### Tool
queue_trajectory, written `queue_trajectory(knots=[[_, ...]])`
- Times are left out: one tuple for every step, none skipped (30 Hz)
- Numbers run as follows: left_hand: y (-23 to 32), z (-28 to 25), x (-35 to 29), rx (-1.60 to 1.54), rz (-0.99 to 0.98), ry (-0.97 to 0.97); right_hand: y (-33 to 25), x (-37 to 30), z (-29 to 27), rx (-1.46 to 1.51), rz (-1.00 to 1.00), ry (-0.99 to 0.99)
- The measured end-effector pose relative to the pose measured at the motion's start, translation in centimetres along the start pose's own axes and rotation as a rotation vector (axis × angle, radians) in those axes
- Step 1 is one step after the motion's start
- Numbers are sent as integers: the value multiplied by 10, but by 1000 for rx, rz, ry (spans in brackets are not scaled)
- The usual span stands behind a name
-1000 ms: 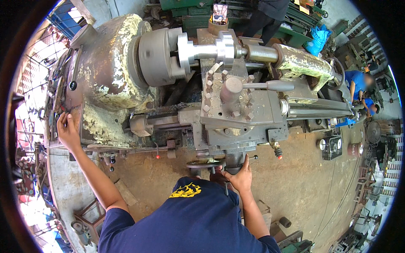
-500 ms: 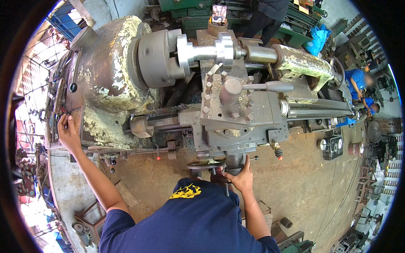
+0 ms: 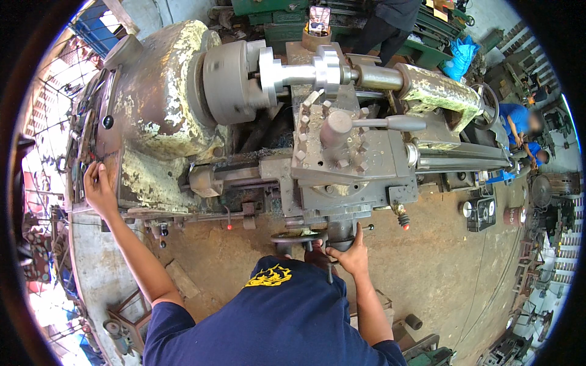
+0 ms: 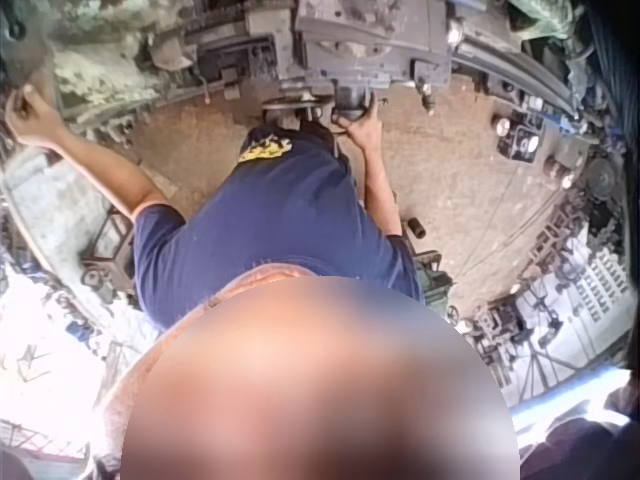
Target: The person operates a metal lathe, turning the handwheel to advance the cutting tool along a rotating metal workpiece. The person uses both hands to control the tool carriage and monitor the cut, producing metal shavings as the workpiece is machined.
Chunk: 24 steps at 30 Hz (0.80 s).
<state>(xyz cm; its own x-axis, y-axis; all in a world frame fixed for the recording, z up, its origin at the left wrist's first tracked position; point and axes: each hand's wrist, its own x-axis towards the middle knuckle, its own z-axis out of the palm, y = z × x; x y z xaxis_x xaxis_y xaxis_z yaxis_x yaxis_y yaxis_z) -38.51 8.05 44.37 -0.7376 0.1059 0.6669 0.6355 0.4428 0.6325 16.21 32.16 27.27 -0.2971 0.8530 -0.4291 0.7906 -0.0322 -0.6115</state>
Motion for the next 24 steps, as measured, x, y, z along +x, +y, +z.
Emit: queue_trajectory(knots=[[-1,0,0,14,20,-2,1,0,0,7,4,-7],[-2,-1,1,34,28,-4,1,0,0,11,1,-10],[-3,-2,1,54,37,-8,2,1,0,16,-2,-12],[-4,-1,1,34,36,-7,3,1,0,15,3,-8],[-5,-1,1,13,34,-7,3,1,-1,10,-6,-16],[-6,-1,1,-9,32,-6,4,1,-2,-1,-6,-17],[-6,-1,1,-25,28,-4,4,1,-3,-14,-3,-21],[-7,0,1,-41,23,-1,4,2,-4,-13,-4,-20],[-7,0,1,-58,19,1,4,1,-4,-14,-2,-23],[-7,0,1,-66,23,-1,4,1,-4,-16,0,-26],[-6,1,1,-75,27,-1,4,0,-3,-7,6,-18],[-6,1,1,-82,29,1,3,-2,-1,1,9,-12],[-5,0,1,-56,17,3,2,-3,2,9,9,24],[-4,-1,1,-30,5,3,1,-6,6,-72,-30,42],[-3,-1,0,3,-3,2,1,-7,9,-153,-69,91],[-2,-1,0,-10,-10,1,0,-9,13,-244,-94,113],[-1,-2,-1,2,5,4,0,-10,16,-221,-85,146],[0,-2,-1,14,19,7,0,-10,18,-209,-64,150],[1,-3,-1,25,33,12,0,-9,20,-203,-50,162],[1,-3,-1,31,35,15,0,-9,20,-195,-48,146],[2,-3,-1,35,37,17,0,-7,20,-191,-51,137],[2,-2,-1,52,37,22,1,-6,19,-196,-53,146],[3,-2,-1,11,26,27,1,-5,17,-193,-39,122],[3,-1,-2,-18,11,37,1,-4,16,-200,-25,114]])
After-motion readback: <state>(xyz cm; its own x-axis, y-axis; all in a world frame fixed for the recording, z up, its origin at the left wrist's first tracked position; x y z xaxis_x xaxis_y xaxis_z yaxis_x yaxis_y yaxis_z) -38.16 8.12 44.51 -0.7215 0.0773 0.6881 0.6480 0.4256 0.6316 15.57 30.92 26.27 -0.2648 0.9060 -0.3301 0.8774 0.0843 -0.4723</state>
